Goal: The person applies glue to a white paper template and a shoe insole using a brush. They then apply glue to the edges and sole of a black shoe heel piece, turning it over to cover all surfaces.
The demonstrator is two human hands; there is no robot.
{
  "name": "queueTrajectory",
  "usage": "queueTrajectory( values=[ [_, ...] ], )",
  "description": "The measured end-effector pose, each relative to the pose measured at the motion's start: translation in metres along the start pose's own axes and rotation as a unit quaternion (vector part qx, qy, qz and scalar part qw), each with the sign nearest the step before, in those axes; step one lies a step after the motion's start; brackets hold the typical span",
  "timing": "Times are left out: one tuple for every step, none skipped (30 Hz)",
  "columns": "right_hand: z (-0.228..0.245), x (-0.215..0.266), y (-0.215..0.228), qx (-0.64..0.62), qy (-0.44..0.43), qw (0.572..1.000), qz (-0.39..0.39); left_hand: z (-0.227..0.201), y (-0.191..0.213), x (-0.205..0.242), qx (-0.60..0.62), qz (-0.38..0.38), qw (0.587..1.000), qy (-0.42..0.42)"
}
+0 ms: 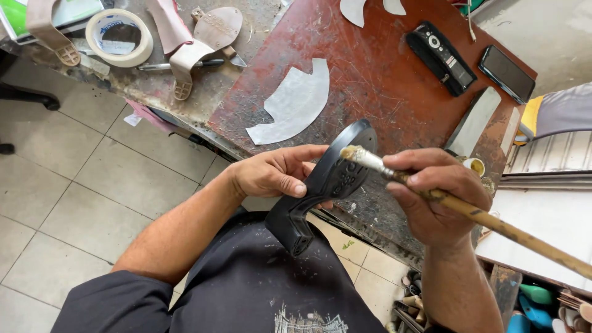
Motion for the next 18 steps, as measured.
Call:
queueTrajectory(
  values=[
    [-0.001, -0.004, -0.004, -0.006, -0.003, 1.000, -0.007, -0.004, -0.001, 0.004, -0.010, 0.001, 1.000, -0.003],
    [-0.002, -0.008, -0.007, -0.003, -0.003, 1.000, -0.008, -0.009, -0.004, 0.008, -0.010, 0.005, 1.000, -0.002],
    [-0.004, -0.013, -0.009, 0.000, -0.010, 1.000, -0.013, -0.014, -0.007, 0.011, -0.026, 0.008, 1.000, 0.000],
    [-0.006, -0.017, -0.010, 0.002, -0.017, 1.000, -0.019, -0.019, -0.010, 0.013, -0.043, 0.011, 0.999, 0.002],
    [-0.005, -0.017, -0.011, 0.006, -0.016, 1.000, -0.020, -0.021, -0.008, 0.017, -0.043, 0.015, 0.999, 0.003],
    [-0.006, -0.017, -0.012, 0.024, -0.038, 0.999, -0.031, -0.023, -0.007, 0.020, -0.042, 0.013, 0.999, -0.005],
    [-0.007, -0.017, -0.012, 0.041, -0.059, 0.997, -0.041, -0.025, -0.005, 0.023, -0.041, 0.010, 0.999, -0.013],
    [-0.008, -0.015, -0.016, 0.043, -0.058, 0.996, -0.043, -0.026, -0.003, 0.025, -0.042, 0.013, 0.999, -0.012],
    [-0.007, -0.012, -0.019, 0.042, -0.042, 0.997, -0.048, -0.028, -0.001, 0.028, -0.036, 0.010, 0.999, -0.025],
    [-0.006, -0.009, -0.023, 0.042, -0.026, 0.997, -0.054, -0.030, 0.001, 0.031, -0.030, 0.007, 0.999, -0.037],
    [-0.008, 0.001, -0.029, 0.043, -0.028, 0.997, -0.053, -0.029, 0.000, 0.028, -0.028, 0.007, 0.999, -0.037],
    [-0.010, 0.012, -0.034, 0.030, -0.027, 0.998, -0.054, -0.033, -0.001, 0.026, 0.010, 0.014, 0.996, -0.090],
    [-0.011, 0.022, -0.040, 0.017, -0.025, 0.998, -0.056, -0.038, -0.002, 0.024, 0.048, 0.022, 0.988, -0.143],
    [-0.002, 0.023, -0.051, 0.018, -0.025, 0.998, -0.055, -0.041, 0.000, 0.026, 0.049, 0.023, 0.988, -0.144],
    [0.005, 0.024, -0.063, -0.006, -0.044, 0.998, -0.044, -0.043, 0.002, 0.027, 0.062, 0.022, 0.987, -0.144],
    [0.012, 0.025, -0.075, -0.030, -0.064, 0.997, -0.033, -0.044, 0.004, 0.028, 0.076, 0.020, 0.986, -0.145],
    [0.009, 0.019, -0.073, -0.028, -0.065, 0.997, -0.034, -0.040, 0.013, 0.030, 0.077, 0.022, 0.986, -0.143],
    [0.006, 0.014, -0.068, -0.038, -0.074, 0.995, -0.051, -0.036, 0.021, 0.032, 0.084, 0.020, 0.986, -0.140]
  ],
)
Point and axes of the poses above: each hand's wrist, its own x-axis away from the middle knuckle, its own y-axis out of the back of the hand, z = x × y, the point moved 5 cm from there along -x, towards the middle knuckle, and after that the axes turned 2 degrees about -x, right-handed, at the moved point
